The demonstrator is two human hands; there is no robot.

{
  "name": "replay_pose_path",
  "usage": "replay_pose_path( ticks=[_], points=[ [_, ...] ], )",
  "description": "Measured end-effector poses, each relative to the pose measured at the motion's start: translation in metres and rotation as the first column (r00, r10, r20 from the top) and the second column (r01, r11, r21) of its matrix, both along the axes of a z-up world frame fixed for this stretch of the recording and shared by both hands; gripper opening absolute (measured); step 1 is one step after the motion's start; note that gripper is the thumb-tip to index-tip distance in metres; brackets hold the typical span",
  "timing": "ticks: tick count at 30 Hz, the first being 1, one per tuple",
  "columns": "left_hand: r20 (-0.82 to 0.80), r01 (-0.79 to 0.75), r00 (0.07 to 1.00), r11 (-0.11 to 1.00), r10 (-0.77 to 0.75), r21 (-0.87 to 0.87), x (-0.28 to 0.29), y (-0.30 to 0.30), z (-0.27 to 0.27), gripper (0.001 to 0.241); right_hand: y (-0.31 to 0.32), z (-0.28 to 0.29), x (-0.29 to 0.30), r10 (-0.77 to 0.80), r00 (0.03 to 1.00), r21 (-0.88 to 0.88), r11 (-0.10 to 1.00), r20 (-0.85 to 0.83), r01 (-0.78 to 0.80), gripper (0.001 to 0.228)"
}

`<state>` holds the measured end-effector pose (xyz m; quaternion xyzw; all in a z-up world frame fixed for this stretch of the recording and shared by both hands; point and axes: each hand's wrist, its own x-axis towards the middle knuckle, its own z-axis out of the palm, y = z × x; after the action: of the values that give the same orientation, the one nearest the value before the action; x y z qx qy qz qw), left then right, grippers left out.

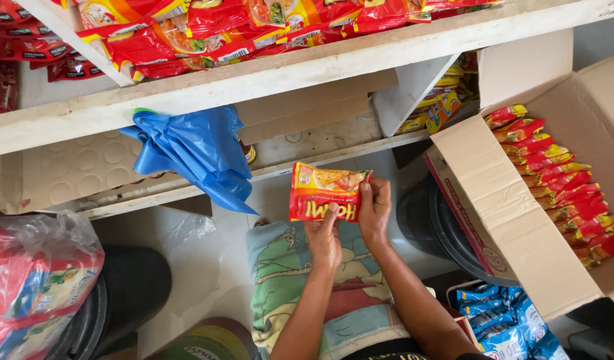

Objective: Organize and stock packets of instant noodles onto grocery store shelves.

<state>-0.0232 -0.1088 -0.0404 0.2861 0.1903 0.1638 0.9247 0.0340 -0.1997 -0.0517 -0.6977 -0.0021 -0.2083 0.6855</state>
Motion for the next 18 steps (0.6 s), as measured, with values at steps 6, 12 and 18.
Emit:
replay_pose_path(
  ticks=[6,12,18],
  points=[
    [-0.004,0.031,1.0,0.971,-0.031,0.237,0.006,0.036,0.009,0.045,-0.034,0.019,0.007,0.312,0.937,0.071,0.95,-0.158,-0.305,0.023],
    [-0.047,0.033,0.999,0.966,-0.022,0.256,0.005,0.055,0.026,0.043,-0.04,-0.004,0.005,0.583,0.781,0.296,0.804,-0.223,-0.515,0.031],
    [-0.159,0.358,0.931,0.74,-0.328,0.569,-0.001,0.085,0.006,0.044,-0.047,0.033,0.002,0.49,0.871,0.226,0.853,-0.037,-0.471,0.038]
  ],
)
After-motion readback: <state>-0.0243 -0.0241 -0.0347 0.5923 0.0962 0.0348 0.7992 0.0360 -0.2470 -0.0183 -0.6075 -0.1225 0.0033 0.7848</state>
